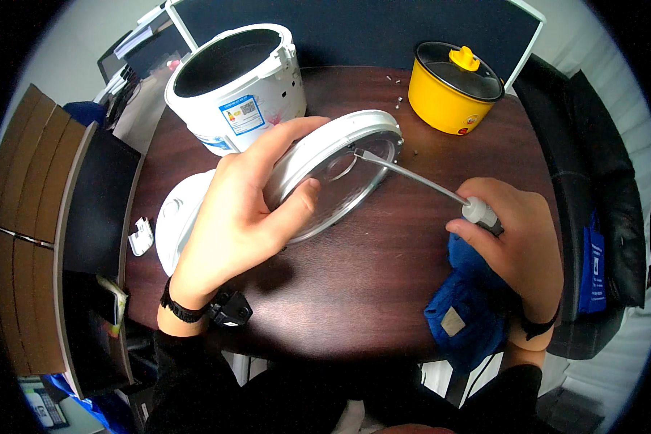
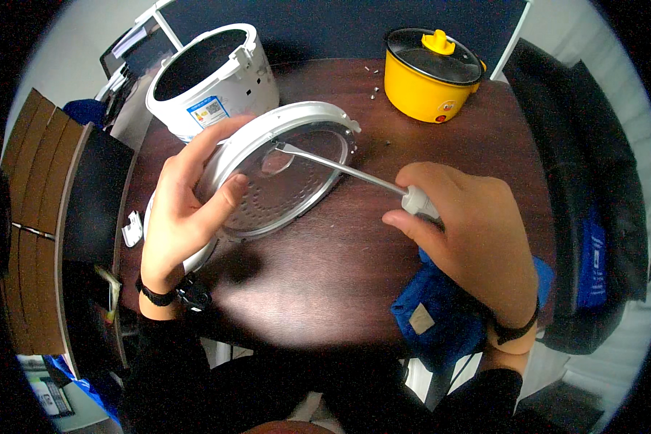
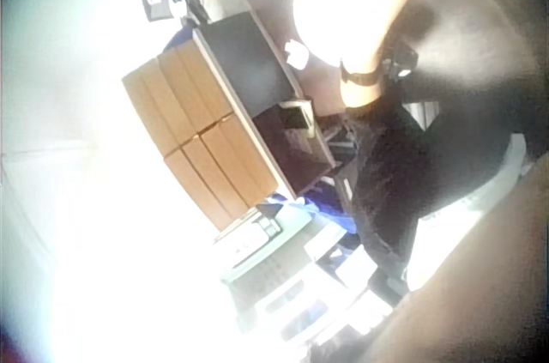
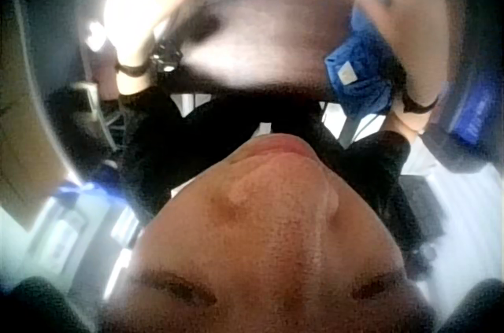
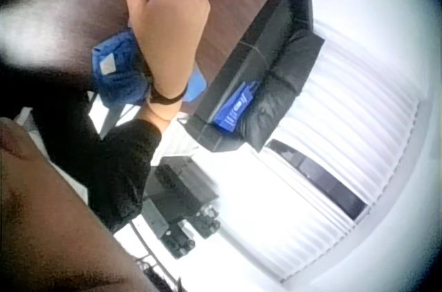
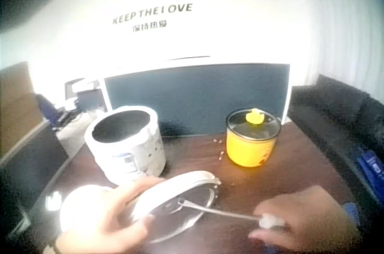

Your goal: The person uses a screwdriver to pry apart a white plastic rim from a perforated metal plate. After separating the components, they place the metal plate on the table and then fit the white rim onto a white plastic lid, pressing the edges to secure the assembly.

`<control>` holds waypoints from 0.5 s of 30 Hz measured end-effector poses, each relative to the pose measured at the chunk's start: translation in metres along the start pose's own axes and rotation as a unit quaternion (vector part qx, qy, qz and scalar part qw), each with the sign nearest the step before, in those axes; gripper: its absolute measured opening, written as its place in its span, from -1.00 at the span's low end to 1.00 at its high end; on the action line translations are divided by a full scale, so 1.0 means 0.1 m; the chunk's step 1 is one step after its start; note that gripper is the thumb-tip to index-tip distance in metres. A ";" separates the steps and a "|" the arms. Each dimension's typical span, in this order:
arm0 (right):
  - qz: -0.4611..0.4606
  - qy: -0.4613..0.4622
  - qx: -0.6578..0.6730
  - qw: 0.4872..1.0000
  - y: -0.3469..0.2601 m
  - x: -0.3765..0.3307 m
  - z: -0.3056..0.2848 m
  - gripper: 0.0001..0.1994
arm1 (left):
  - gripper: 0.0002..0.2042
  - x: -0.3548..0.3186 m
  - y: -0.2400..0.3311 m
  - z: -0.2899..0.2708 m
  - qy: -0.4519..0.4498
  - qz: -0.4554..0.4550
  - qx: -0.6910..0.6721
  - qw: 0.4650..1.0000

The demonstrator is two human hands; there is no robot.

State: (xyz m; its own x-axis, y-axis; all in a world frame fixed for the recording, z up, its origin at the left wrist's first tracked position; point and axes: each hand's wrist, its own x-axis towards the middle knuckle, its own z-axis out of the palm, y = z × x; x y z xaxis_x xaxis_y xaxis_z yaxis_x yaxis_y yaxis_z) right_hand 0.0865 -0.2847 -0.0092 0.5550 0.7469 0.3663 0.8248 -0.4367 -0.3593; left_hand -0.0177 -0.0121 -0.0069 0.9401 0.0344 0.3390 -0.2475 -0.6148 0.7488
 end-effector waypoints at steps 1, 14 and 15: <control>-0.001 0.002 -0.003 1.000 0.00 0.00 0.01 -0.67 | -0.54 0.00 0.00 -0.01 -0.004 0.004 0.005 1.000; 0.063 -0.067 0.121 0.988 -0.13 -0.02 0.14 -0.72 | -0.75 -0.01 0.11 -0.01 0.000 -0.092 0.057 0.994; 0.060 -0.080 0.146 0.984 -0.14 -0.02 0.15 -0.74 | -0.74 -0.02 0.12 -0.03 -0.002 -0.094 0.057 0.994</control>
State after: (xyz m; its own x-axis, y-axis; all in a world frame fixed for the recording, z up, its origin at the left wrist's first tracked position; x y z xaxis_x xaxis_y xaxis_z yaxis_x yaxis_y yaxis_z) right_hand 0.0725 -0.2727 -0.0174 0.6027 0.7785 0.1751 0.6758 -0.3813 -0.6308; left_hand -0.0230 -0.0171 0.0026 0.9681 0.1538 0.1978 -0.0406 -0.6828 0.7295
